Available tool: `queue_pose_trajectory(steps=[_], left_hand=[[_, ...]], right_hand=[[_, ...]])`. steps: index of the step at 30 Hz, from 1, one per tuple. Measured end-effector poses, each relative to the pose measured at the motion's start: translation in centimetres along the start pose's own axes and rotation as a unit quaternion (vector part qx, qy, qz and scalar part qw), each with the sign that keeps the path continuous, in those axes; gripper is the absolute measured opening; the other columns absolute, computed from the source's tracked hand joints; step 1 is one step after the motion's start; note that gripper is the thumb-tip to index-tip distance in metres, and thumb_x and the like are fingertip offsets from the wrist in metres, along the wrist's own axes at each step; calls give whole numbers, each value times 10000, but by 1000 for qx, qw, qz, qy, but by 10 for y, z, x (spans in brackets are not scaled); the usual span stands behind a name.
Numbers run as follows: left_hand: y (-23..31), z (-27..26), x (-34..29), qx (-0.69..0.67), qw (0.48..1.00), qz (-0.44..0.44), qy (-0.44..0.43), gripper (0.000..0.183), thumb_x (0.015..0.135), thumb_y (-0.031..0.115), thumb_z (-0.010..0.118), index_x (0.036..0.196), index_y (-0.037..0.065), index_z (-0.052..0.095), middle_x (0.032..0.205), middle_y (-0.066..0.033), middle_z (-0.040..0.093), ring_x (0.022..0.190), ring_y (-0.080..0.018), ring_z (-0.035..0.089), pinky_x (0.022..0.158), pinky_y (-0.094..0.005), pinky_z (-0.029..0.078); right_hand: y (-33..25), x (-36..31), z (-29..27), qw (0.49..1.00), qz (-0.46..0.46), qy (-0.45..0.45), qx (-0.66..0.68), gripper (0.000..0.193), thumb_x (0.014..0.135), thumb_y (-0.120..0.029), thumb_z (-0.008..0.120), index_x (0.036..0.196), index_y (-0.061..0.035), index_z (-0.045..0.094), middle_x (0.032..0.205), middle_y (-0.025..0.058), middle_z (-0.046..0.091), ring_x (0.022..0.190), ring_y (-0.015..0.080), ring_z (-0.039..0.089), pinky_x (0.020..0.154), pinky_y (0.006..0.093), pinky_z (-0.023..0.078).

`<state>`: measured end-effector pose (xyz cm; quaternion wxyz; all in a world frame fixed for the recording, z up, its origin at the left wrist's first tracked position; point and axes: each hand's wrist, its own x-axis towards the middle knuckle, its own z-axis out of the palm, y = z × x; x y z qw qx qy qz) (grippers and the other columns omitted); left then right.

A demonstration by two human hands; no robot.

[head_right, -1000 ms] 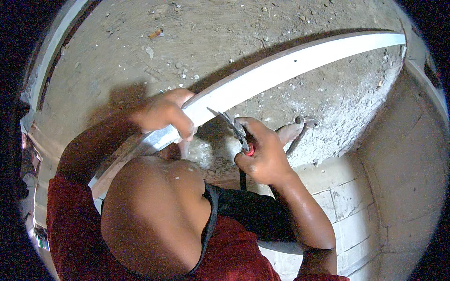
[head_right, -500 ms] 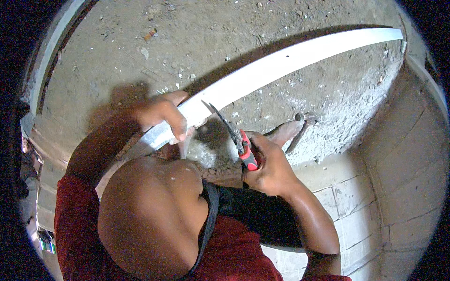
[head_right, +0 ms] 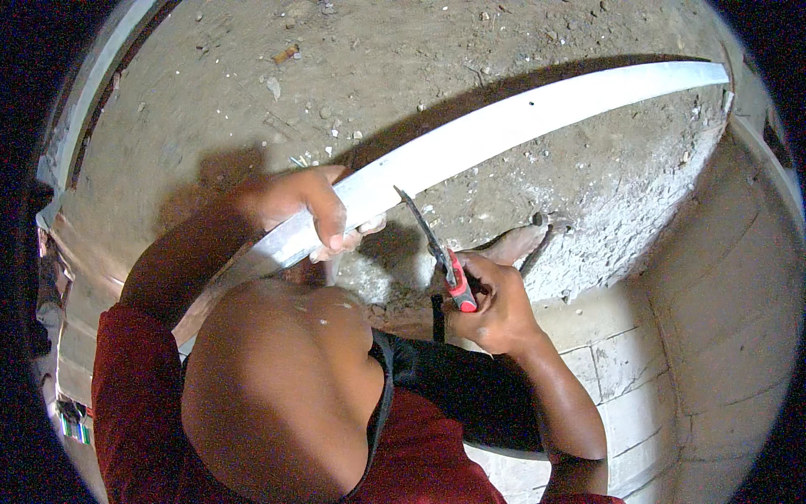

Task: The person sits on the floor and uses pliers to cut a long white metal profile into shorter pieces. They repeatedly score and snap the profile, then separate the cut sections by hand.

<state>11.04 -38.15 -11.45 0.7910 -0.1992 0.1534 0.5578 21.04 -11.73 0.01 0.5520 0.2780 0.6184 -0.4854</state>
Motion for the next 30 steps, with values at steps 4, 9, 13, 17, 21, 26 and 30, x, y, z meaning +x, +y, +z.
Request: queue_pose_trajectory(steps=[4,9,13,17,21,26,30], left_hand=[[1,5,0,16,999,13,24,181,638,135,701,757,9,650,649,-96,610,523,-179,566,509,-322,428],[3,15,-3,87,985,34,147,168,610,154,711,680,18,640,622,-89,605,507,-173,554,505,-315,421],[4,11,-2,74,995,20,65,157,596,146,716,652,15,648,613,-92,612,498,-178,556,496,-316,419],[-2,5,1,45,998,5,53,161,606,149,710,659,7,656,617,-100,618,502,-178,565,486,-322,416],[-4,2,3,49,998,8,34,164,617,154,708,661,4,659,619,-100,622,501,-173,564,488,-322,417],[-4,5,3,47,998,11,48,163,623,157,707,670,7,665,622,-92,625,493,-169,554,494,-317,420],[-4,5,2,37,999,12,36,153,626,153,705,673,12,668,622,-88,624,494,-165,555,490,-310,419]], right_hand=[[-4,0,9,999,10,40,13,461,723,4,617,1183,29,596,953,86,615,851,142,578,800,268,487],[-11,0,14,996,11,61,-58,460,727,14,573,1187,20,589,962,132,630,894,211,603,862,304,479],[-9,2,11,997,-23,46,-65,481,703,10,589,1184,25,584,967,151,634,918,221,610,888,312,477],[-6,5,6,997,-57,26,-42,490,693,6,602,1182,33,588,987,160,641,934,224,619,910,323,477],[-5,5,5,999,-24,25,-41,492,693,3,607,1183,35,595,1015,167,649,965,223,628,928,326,475],[-4,5,7,997,-58,32,-47,494,694,4,598,1187,32,592,990,157,643,933,210,626,899,321,485],[-1,6,7,994,-83,36,-65,505,687,6,591,1191,27,586,956,148,630,888,203,618,859,318,494]])
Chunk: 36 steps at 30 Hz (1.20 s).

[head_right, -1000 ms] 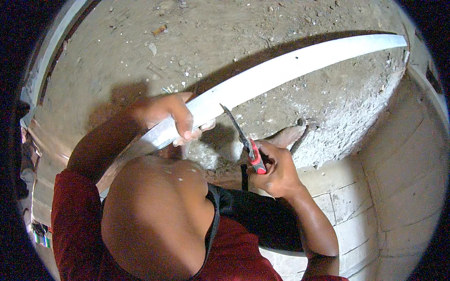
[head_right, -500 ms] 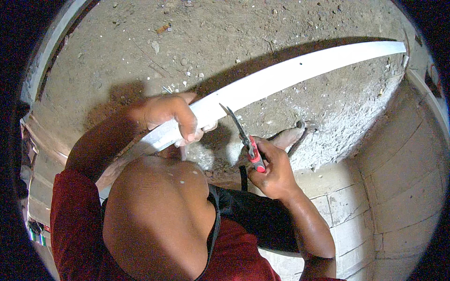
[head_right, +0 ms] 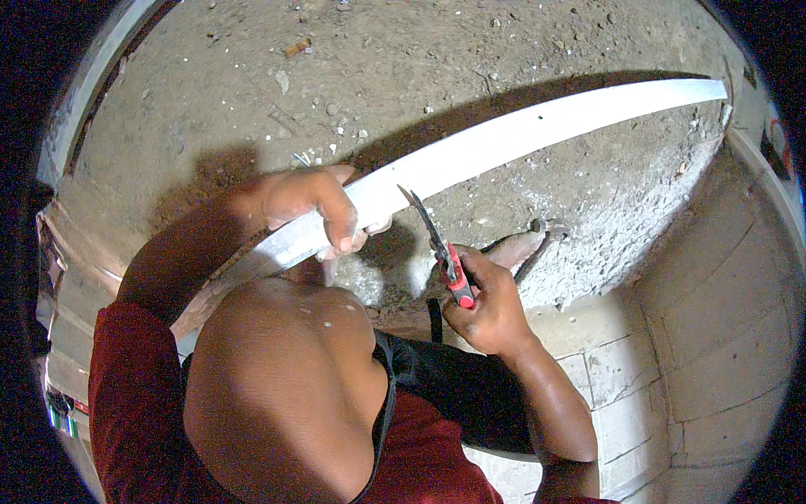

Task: The person sits on the floor and uses pliers to cut a long white metal profile into shorter pieces. They repeatedly score and snap the profile, then separate the cut sections by hand.

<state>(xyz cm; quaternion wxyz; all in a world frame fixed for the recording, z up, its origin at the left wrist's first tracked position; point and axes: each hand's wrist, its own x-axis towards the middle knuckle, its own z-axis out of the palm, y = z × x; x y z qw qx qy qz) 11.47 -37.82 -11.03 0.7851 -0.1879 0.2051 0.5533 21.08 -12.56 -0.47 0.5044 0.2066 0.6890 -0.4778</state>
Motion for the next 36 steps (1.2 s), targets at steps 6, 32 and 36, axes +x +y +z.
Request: queue_pose_trajectory(steps=[6,32,36], left_hand=[[-3,0,1,-14,1000,5,-3,139,628,151,700,662,21,664,611,-88,620,479,-169,552,468,-307,411],[12,25,-17,293,937,28,187,451,597,186,732,957,-74,652,849,-193,682,767,-259,656,714,-351,510],[9,34,-22,332,915,57,222,500,592,209,746,985,-90,665,908,-266,694,858,-330,692,787,-355,521]], right_hand=[[-2,-3,1,999,30,2,-12,493,689,3,582,1182,24,584,931,144,622,856,204,605,821,317,497],[5,-5,20,994,85,54,-43,113,817,-40,637,890,-26,552,758,26,542,712,108,471,658,272,430],[-2,-12,27,992,79,68,-71,100,817,-2,615,887,-23,547,731,25,518,676,105,445,629,263,418]])
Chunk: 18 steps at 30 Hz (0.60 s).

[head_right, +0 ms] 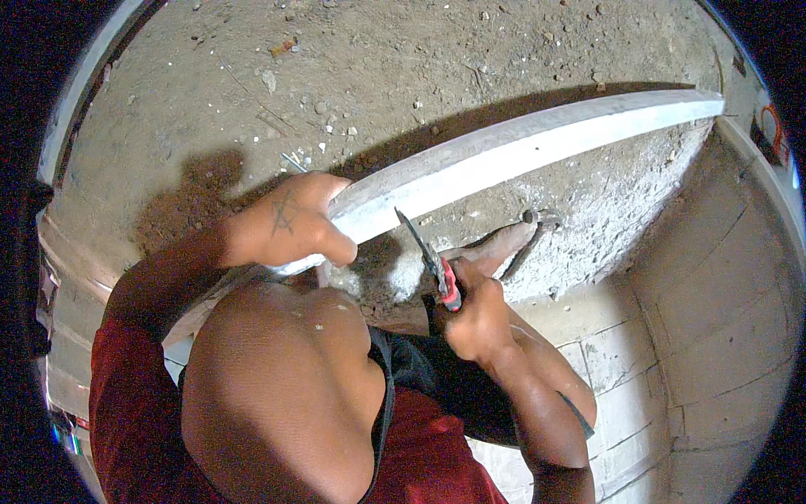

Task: The person sits on the floor and uses pliers to cut a long white metal profile into shorter pieces. They repeatedly score and snap the profile, then separate the cut sections by hand.

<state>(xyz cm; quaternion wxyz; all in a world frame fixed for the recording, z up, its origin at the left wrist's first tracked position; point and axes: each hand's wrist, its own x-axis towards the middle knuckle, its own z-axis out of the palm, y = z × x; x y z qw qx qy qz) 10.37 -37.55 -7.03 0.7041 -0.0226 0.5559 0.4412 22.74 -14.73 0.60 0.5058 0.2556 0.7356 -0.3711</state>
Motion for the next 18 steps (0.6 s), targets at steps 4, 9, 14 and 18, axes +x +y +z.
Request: queue_pose_trajectory(steps=[4,9,14,18], left_hand=[[8,2,-2,39,999,19,4,513,602,221,745,1006,-86,661,909,-288,687,872,-365,695,813,-379,525],[13,2,-2,59,997,47,6,490,610,217,742,980,-91,654,886,-278,685,851,-352,694,796,-386,522],[-5,-11,16,-49,996,-9,-71,485,580,217,763,942,-82,646,876,-216,666,812,-282,646,752,-355,495],[-28,-19,30,-109,985,-48,-125,455,561,203,764,912,-61,646,945,-177,616,833,-255,604,746,-347,475]], right_hand=[[-10,-17,-9,999,30,7,36,241,805,-75,652,1026,17,615,872,211,661,827,291,659,791,353,502],[-10,-23,-9,999,15,37,-3,247,766,-34,629,1008,14,612,888,221,626,846,348,634,794,370,489],[1,-4,-1,1000,-7,2,29,435,632,28,544,1065,18,575,894,113,590,826,196,555,824,295,451],[6,10,-3,997,12,-48,55,549,623,38,533,1170,22,581,1012,135,615,972,210,596,929,311,439]])
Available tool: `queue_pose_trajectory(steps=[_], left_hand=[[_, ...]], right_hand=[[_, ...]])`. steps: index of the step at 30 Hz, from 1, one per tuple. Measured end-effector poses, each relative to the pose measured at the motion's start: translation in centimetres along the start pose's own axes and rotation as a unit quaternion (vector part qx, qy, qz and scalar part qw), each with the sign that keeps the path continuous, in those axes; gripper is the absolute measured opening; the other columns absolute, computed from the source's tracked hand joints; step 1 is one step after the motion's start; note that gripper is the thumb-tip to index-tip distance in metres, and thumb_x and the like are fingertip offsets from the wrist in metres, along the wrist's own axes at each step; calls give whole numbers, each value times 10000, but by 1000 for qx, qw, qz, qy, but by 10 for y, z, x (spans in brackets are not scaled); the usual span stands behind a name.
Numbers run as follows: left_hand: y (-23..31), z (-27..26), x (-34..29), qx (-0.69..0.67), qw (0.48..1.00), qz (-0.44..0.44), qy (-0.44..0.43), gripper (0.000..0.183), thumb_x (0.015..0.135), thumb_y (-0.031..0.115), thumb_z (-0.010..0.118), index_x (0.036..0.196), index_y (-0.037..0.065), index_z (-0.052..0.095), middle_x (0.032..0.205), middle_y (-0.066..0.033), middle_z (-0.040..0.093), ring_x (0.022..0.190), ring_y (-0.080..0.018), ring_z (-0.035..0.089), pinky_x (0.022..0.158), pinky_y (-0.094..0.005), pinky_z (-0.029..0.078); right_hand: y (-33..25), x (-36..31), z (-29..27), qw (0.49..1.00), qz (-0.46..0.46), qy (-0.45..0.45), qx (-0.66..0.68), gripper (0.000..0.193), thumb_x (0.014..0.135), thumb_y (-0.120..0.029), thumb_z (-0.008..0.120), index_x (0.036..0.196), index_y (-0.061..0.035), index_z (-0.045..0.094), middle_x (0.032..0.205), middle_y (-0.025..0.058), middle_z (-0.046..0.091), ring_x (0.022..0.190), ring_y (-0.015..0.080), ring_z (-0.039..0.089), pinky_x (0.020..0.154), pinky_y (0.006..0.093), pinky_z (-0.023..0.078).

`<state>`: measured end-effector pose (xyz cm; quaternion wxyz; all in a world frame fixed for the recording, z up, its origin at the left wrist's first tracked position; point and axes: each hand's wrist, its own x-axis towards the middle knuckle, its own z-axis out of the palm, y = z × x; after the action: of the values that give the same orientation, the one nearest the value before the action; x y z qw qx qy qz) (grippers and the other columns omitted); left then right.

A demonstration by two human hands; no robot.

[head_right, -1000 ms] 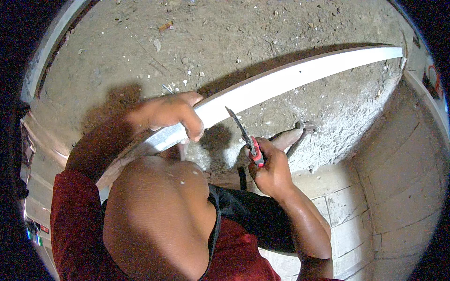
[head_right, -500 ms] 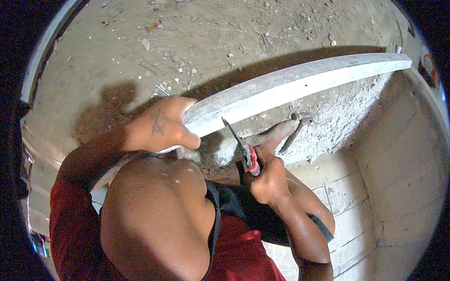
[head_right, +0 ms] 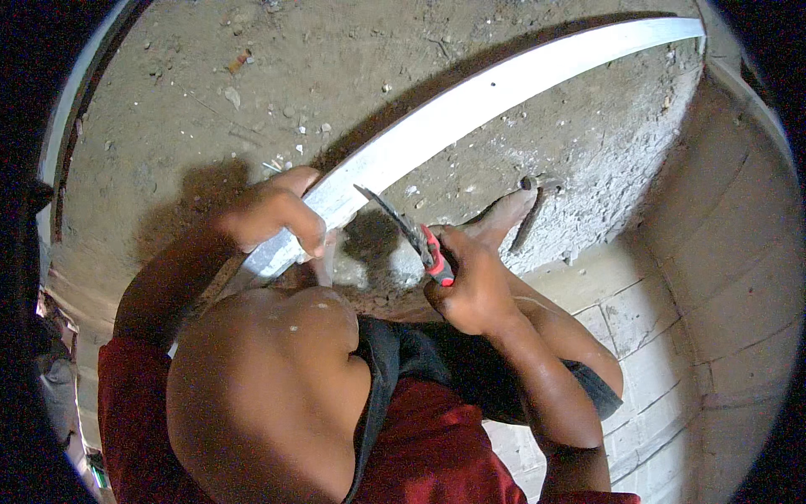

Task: The person sits on the floor and uses pliers to cut a long white metal profile into shorter pieces. They repeatedly score and snap the profile, then separate the cut sections by hand.

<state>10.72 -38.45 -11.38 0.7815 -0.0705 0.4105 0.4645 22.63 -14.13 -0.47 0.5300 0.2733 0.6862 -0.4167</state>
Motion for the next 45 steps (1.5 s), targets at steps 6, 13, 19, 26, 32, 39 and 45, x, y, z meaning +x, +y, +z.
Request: queue_pose_trajectory(steps=[6,13,19,26,32,39,45], left_hand=[[-10,-4,3,-156,984,-21,-83,274,581,133,722,783,-36,646,788,-131,644,691,-203,610,644,-364,488],[-7,-5,4,-197,974,-23,-107,217,582,117,697,755,-10,665,694,-106,642,609,-189,610,603,-333,469],[-4,-7,2,-167,982,-26,-90,246,568,140,711,762,-6,669,704,-97,648,642,-186,617,639,-307,463],[-2,-11,0,-135,988,-51,-54,278,558,158,730,775,-3,664,780,-107,650,743,-198,612,711,-312,461],[3,-12,1,-134,987,-61,-70,371,536,122,712,872,-18,640,785,-113,638,696,-217,612,665,-327,472],[7,-2,-4,8,999,-35,22,365,612,188,728,891,-41,678,879,-178,649,887,-278,633,807,-333,477],[5,12,-12,118,990,21,78,446,614,121,703,1027,-39,646,837,-129,684,763,-215,640,718,-344,500]], right_hand=[[0,1,-8,999,-24,-34,12,559,617,51,505,1170,23,583,1017,136,611,1007,228,596,957,320,431],[3,5,-10,1000,-19,-11,-17,395,663,35,552,1052,0,605,855,131,600,792,255,578,781,336,474],[-5,7,-9,999,7,2,-53,258,697,-48,619,953,-15,597,833,221,632,807,421,617,743,419,494],[-7,12,-8,997,-49,7,-52,299,706,-62,647,995,0,598,850,226,631,824,433,625,745,428,498],[-9,12,-6,997,-40,16,-58,327,710,-64,658,1027,0,608,850,217,623,794,400,624,742,406,498],[-10,3,-3,999,19,23,-28,260,750,-71,630,997,10,625,891,235,641,814,367,639,769,398,500],[-6,-8,8,998,-29,35,-53,299,670,25,566,968,12,565,799,95,557,764,180,505,757,305,455]])
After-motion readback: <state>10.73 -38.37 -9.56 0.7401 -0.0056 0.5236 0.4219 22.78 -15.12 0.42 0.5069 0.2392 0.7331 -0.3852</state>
